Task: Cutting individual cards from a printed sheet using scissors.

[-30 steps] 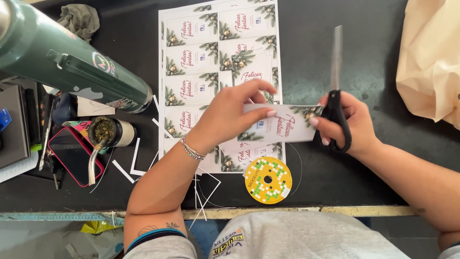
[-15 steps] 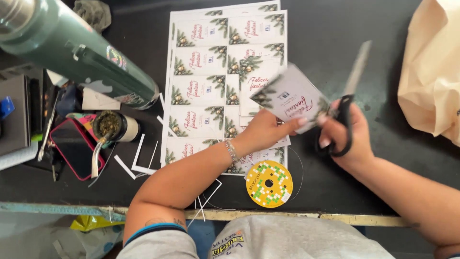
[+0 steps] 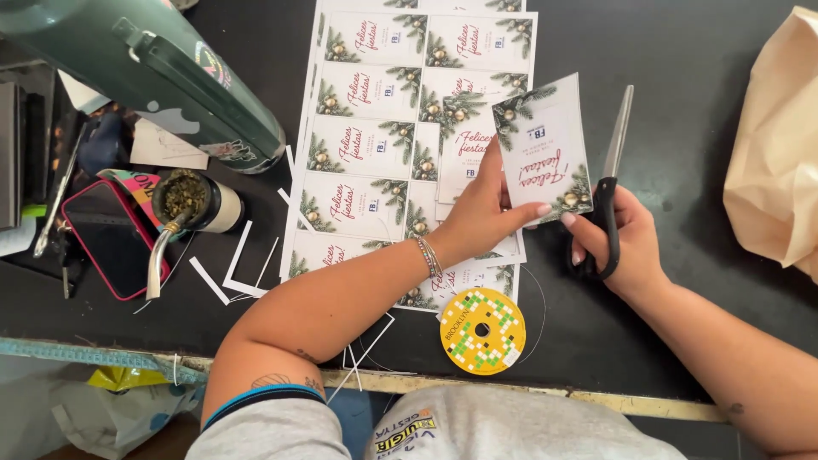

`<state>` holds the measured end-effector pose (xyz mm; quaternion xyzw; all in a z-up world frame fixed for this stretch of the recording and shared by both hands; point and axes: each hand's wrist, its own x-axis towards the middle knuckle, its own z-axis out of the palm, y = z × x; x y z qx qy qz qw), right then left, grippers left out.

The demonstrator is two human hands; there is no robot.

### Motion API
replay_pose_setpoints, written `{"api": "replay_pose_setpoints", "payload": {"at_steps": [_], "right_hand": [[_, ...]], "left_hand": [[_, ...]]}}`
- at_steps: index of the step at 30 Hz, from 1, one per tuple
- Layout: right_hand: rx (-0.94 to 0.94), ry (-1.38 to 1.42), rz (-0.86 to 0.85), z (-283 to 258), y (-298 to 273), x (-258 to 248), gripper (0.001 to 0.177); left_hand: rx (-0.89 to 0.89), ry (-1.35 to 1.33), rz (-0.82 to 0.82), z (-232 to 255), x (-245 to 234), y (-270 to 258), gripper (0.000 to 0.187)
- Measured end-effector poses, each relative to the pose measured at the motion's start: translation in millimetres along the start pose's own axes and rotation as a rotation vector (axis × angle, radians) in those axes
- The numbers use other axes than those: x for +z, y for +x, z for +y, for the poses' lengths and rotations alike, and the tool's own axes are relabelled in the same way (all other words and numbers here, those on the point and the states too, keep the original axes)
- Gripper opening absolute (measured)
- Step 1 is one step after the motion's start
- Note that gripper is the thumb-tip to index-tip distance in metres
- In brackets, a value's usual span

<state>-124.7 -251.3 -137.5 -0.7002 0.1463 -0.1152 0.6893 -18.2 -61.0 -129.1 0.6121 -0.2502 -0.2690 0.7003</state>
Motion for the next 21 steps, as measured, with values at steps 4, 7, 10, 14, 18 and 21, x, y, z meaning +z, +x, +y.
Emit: {"api": "replay_pose_setpoints", "payload": {"at_steps": [4,7,10,14,18,21], "right_hand": [[0.01,-0.153,-0.092,-11.6,6.1,-6.6,0.018],[0.008,-0.195,-0.164,-15.0,13.9,-15.4,0.029],[0.023,-0.175,-0.219,-15.7,18.5,-22.9,0.026],[0.064,-0.181,-0.296,-16.6,22.0,-27.6,0.025],[0.092,-0.183,-0.365,-11.4,22.7,-32.0,0.028],[0.056,-0.185,-0.395,-15.8,21.9,-30.8,0.028]], "left_hand": [[0.001,-0.107,0.032,5.1,2.4,2.4,0.102],[0.015,-0.182,0.171,-13.3,-5.0,12.8,0.085],[0.068,-0.268,0.283,-18.6,-13.2,15.6,0.08],[0.131,-0.287,0.312,-25.9,-14.8,17.6,0.074],[0.2,-0.239,0.309,-20.2,-14.2,17.6,0.076],[0.208,-0.242,0.295,-22.4,-10.5,14.3,0.07]]}}
